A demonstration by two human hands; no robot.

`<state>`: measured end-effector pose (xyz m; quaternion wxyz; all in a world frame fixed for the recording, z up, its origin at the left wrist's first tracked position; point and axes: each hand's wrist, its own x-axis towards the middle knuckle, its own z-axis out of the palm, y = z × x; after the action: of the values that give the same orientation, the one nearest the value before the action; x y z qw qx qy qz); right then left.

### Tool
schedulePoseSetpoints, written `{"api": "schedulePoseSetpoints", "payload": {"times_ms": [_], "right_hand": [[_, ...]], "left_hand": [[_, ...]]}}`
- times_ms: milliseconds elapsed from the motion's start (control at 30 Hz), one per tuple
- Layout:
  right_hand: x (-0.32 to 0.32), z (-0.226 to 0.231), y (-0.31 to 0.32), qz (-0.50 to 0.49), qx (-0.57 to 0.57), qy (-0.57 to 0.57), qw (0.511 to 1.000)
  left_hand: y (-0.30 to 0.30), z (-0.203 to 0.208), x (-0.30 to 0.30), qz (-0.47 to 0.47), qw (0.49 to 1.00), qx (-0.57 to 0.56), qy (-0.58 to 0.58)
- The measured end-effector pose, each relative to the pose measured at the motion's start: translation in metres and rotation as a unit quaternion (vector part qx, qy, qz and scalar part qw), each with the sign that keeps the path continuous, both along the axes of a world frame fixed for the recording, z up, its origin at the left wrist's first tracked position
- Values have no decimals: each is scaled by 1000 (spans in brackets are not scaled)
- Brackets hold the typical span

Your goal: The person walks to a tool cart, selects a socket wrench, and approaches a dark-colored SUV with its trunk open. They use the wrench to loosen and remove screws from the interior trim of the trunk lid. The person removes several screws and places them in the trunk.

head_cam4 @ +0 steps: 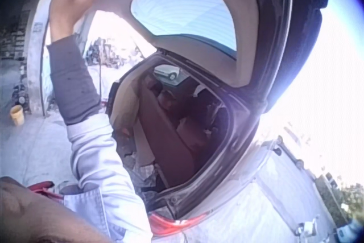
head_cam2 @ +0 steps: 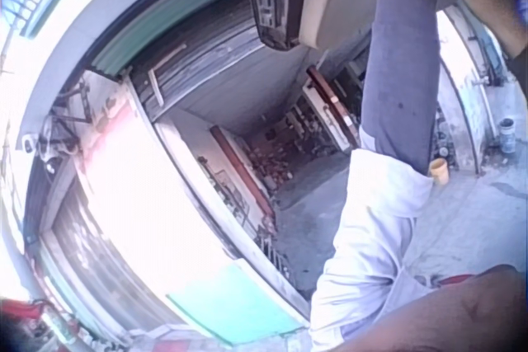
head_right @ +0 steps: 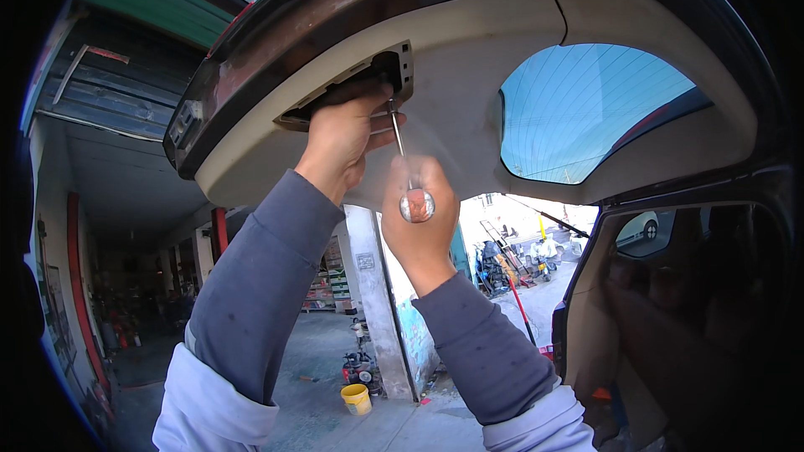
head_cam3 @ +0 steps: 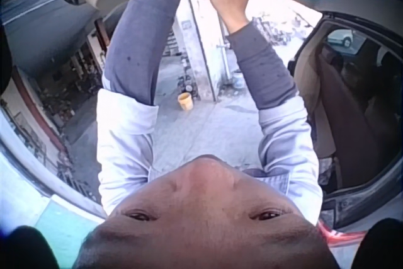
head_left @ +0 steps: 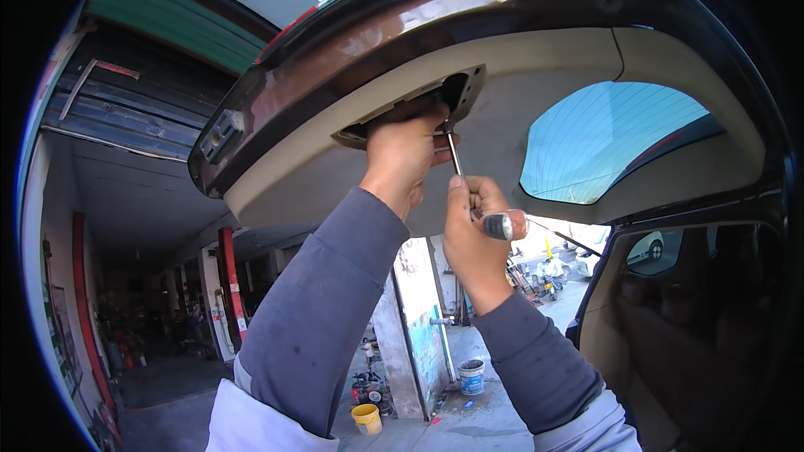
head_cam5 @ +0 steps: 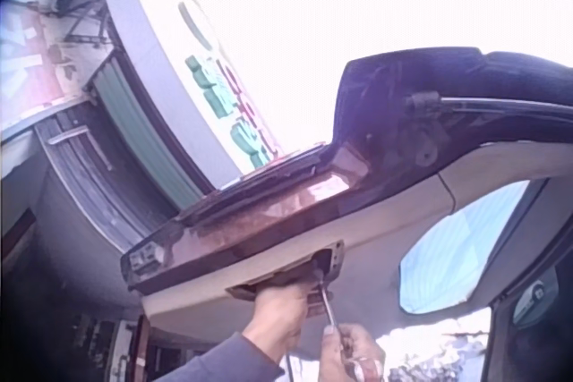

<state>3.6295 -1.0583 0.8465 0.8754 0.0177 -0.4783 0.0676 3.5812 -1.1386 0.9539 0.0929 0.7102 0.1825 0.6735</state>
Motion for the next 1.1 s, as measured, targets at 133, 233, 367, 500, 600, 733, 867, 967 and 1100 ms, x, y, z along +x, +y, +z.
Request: {"api": "schedulePoseSetpoints", "payload": {"times_ms": [133, 233, 367, 500, 600, 733, 867, 967, 1100], "right_hand": [[-1, 0, 0, 16, 10, 6, 1000], [0, -1, 0, 21, 15, 10, 1000], [3, -1, -2, 3, 14, 13, 1000], [6, -1, -5, -6, 2, 9, 1000], [9, -4, -7, -1, -12, -4, 1000], [14, -12, -7, -16, -9, -44, 999], [20, -21, -13, 49, -13, -37, 998], [25, -28, -22, 123, 21, -42, 991], [29, -26, -35, 214, 85, -52, 972]], "left_hand": [[0, 3, 4, 17, 1000, 0, -19], [1, 5, 9, 31, 999, 17, -41], [3, 8, 14, 45, 997, 21, -52], [2, 10, 18, 50, 996, 7, -70], [1, 8, 21, 64, 995, 1, -80], [-2, 4, 25, 71, 994, 2, -89], [-3, 0, 26, 43, 993, 3, -108], [-1, -4, 25, 6, 992, -7, -129], [4, -17, 20, -47, 986, -22, -161]]}}
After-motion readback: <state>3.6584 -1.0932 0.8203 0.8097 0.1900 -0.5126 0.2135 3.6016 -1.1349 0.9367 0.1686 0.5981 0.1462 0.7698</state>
